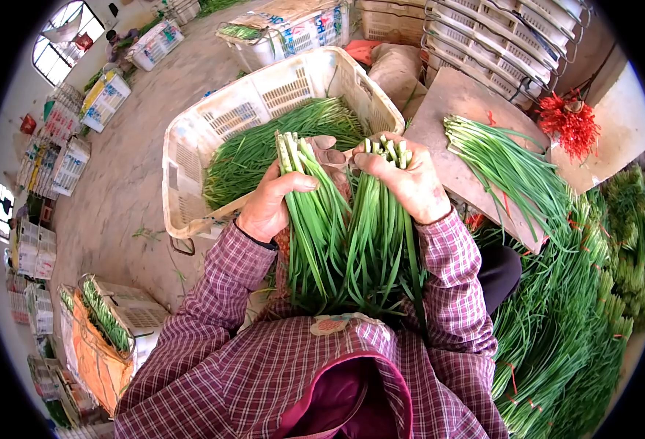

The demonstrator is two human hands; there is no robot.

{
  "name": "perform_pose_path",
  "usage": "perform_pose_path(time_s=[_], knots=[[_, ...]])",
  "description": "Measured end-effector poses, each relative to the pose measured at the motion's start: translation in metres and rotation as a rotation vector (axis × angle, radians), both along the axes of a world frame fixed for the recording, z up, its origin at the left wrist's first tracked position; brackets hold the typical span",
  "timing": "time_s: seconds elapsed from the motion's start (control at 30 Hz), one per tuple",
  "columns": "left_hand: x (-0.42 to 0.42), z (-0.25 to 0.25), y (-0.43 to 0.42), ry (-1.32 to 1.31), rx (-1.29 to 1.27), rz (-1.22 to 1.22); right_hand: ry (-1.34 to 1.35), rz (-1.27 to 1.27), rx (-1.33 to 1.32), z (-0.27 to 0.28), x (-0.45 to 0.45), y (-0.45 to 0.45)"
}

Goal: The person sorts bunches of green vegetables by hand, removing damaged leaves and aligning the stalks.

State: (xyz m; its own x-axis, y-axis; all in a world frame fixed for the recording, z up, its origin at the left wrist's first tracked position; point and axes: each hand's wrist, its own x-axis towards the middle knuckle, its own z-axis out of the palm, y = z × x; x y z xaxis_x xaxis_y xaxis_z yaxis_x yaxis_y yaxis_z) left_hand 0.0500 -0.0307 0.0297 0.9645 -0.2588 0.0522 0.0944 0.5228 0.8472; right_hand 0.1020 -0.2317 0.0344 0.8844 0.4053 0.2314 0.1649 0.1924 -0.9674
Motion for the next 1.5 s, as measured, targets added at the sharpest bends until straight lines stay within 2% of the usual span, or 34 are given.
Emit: perform_pose_path(time_s=[0.13,0.2,0.23,0.27,0.33,0.4,0.5,0.67,0.73,0.77,0.83,0.87,0.9,0.97,1.0,1.07,1.13,1.2,1.27,1.3,1.33,1.47,1.5], knots=[[-0.002,0.008,-0.003,0.02,0.024,-0.064,0.051,0.127,0.051,0.005,0.001,0.008],[-0.004,0.005,-0.005,0.042,0.122,0.043,-0.093,0.179,-0.012,0.011,0.002,0.015],[-0.005,0.001,0.0,0.079,0.153,0.02,-0.107,0.156,-0.122,0.007,0.006,0.018],[-0.005,0.001,-0.001,0.08,0.153,0.02,-0.106,0.156,-0.121,0.008,0.008,0.019],[-0.007,0.003,-0.003,0.098,0.226,0.008,-0.147,0.148,-0.346,0.016,0.008,0.019],[-0.008,0.002,-0.005,0.103,0.217,0.004,-0.141,0.149,-0.365,0.019,0.005,0.019],[-0.006,0.009,-0.012,0.061,0.092,0.079,-0.052,0.171,-0.124,0.011,0.007,0.016],[0.001,-0.004,-0.001,0.055,-0.005,0.013,0.032,0.15,0.002,0.0,0.006,0.003],[0.001,-0.001,-0.005,0.141,-0.044,0.199,0.097,0.135,0.174,-0.005,0.005,-0.005],[0.003,0.005,-0.002,0.124,-0.042,0.183,0.127,0.173,0.284,-0.007,0.007,-0.012],[0.011,0.011,0.028,0.152,-0.124,0.176,0.028,-0.018,0.261,-0.009,0.017,-0.037],[0.016,0.02,0.041,0.051,-0.228,0.199,0.123,-0.009,0.399,-0.003,0.021,-0.056],[0.013,0.043,0.053,0.025,-0.391,0.172,0.163,-0.124,0.374,0.001,0.027,-0.078],[0.015,0.079,0.1,-0.195,-0.033,0.273,-0.1,-0.367,0.253,0.028,0.032,-0.107],[0.019,0.096,0.115,-0.224,-0.035,0.241,-0.149,-0.464,0.119,0.042,0.03,-0.114],[0.021,0.126,0.122,-0.267,0.137,0.263,-0.327,-0.572,-0.203,0.048,0.039,-0.128],[0.013,0.145,0.073,-0.341,0.325,0.226,-0.37,-0.485,-0.044,0.057,0.033,-0.112],[0.01,0.149,0.031,-0.336,0.409,0.071,-0.395,-0.388,-0.005,0.065,0.027,-0.096],[0.018,0.132,-0.001,-0.255,0.234,-0.121,-0.359,-0.267,0.001,0.066,0.027,-0.081],[0.023,0.124,-0.016,-0.203,0.154,-0.212,-0.258,-0.213,0.06,0.07,0.017,-0.071],[0.026,0.113,-0.029,-0.233,0.124,-0.229,-0.234,-0.182,0.145,0.069,0.014,-0.061],[0.037,0.066,-0.055,-0.156,0.076,-0.04,-0.181,-0.051,0.29,0.074,-0.001,-0.029],[0.039,0.059,-0.055,-0.114,-0.05,-0.096,-0.157,-0.036,0.328,0.075,-0.002,-0.025]])
